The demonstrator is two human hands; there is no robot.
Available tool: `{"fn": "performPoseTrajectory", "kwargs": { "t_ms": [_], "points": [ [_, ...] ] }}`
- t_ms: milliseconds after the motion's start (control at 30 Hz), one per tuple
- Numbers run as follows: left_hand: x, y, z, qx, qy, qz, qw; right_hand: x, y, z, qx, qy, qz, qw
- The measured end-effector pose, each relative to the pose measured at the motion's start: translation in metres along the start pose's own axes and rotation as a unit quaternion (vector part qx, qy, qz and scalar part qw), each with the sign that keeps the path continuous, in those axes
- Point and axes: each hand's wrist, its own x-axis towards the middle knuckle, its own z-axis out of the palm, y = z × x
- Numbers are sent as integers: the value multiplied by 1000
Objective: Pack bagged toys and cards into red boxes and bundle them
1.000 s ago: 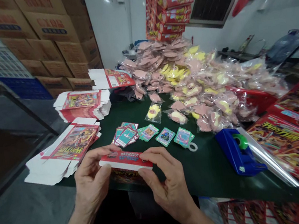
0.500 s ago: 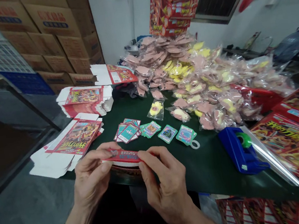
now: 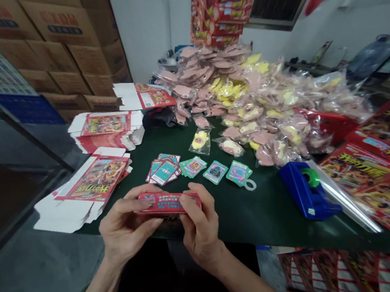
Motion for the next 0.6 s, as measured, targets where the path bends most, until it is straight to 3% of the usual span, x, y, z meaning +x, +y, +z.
{"fn": "performPoseTrajectory", "kwargs": {
  "t_ms": [167,300,400,467,600],
  "points": [
    [7,-6,2,157,3,67,985,13,1,-6,17,-27,-2,999],
    [6,-4,17,209,101,79,970,19,15,-37,-32,-35,54,997],
    [2,-12,24,219,122,62,966,13,44,-94,-181,55,162,969],
    [0,-20,25,213,105,43,970,6,68,-143,-305,105,271,907],
    [1,-29,29,189,109,62,974,-1,112,-229,-370,106,370,846]
  ]
}}
